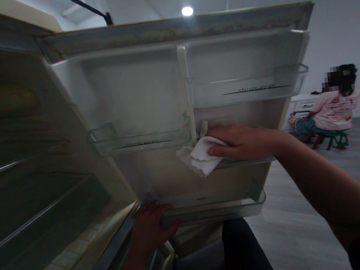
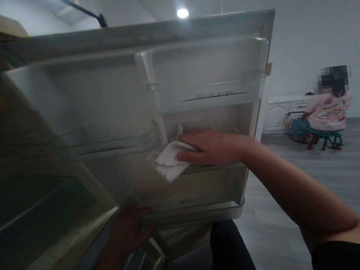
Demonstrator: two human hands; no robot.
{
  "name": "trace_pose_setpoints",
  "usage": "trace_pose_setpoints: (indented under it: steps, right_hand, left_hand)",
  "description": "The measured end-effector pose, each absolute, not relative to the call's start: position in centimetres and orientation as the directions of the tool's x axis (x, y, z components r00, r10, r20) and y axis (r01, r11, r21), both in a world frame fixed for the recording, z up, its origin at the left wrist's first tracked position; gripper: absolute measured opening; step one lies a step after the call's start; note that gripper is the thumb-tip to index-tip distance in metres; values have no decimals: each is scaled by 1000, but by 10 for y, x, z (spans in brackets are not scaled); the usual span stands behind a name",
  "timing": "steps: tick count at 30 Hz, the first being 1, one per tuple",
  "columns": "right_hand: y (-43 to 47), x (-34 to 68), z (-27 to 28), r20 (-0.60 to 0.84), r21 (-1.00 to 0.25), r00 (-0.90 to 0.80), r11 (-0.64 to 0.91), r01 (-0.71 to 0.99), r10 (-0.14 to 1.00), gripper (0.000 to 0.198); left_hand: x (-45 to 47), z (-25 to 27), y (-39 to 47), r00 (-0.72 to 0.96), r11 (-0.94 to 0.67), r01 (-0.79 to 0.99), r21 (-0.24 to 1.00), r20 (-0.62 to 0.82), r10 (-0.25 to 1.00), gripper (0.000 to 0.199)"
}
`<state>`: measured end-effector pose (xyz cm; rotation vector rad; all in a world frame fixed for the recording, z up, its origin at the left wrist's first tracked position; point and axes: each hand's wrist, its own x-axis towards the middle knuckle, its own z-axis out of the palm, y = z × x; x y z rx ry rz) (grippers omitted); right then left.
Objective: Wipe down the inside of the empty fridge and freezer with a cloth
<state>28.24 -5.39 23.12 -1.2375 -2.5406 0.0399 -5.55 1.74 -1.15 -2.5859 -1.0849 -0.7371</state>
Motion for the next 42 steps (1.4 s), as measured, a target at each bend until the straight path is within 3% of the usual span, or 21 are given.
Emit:
trace_pose_setpoints:
  steps: [6, 9, 14, 21, 25, 28, 35, 39, 42]
  right_hand:
    - [-41, 293, 229, 216, -229, -537, 577, 784, 815, 54]
    - [-34, 298, 230, 180, -284, -554, 582, 762, 813, 48]
    - [-48, 311, 227, 233, -154, -582, 621, 769, 779, 28]
    - [-102, 351, 204, 559, 79, -400, 433, 898, 727, 25]
    - [-115, 371, 176, 769, 56, -229, 293, 954, 597, 24]
    - [-108, 367, 151, 844, 23, -170, 283, 959, 509, 24]
    - [-76, 290, 112, 788, 156, -304, 305, 940, 536, 25]
    - [-54, 248, 96, 646, 214, -419, 377, 901, 638, 34]
    - [-40, 243, 84, 557, 190, -411, 371, 909, 721, 38]
  left_hand:
    - [-41, -9, 8, 556, -648, 762, 0, 512, 655, 45]
    - [-36, -10, 8, 538, -625, 781, 9, 499, 679, 45]
    - [-33, -14, 12, 512, -595, 803, 2, 509, 692, 48]
    - [-33, -13, 11, 530, -616, 788, -10, 521, 669, 49]
    - [-31, -11, 10, 538, -622, 783, 8, 493, 684, 52]
    - [-30, -13, 10, 526, -611, 791, 12, 497, 690, 49]
    - [-28, -14, 11, 505, -595, 803, 28, 499, 704, 48]
    - [-29, -11, 11, 513, -589, 808, 13, 478, 713, 51]
    - [-30, -9, 11, 523, -591, 807, -17, 486, 700, 51]
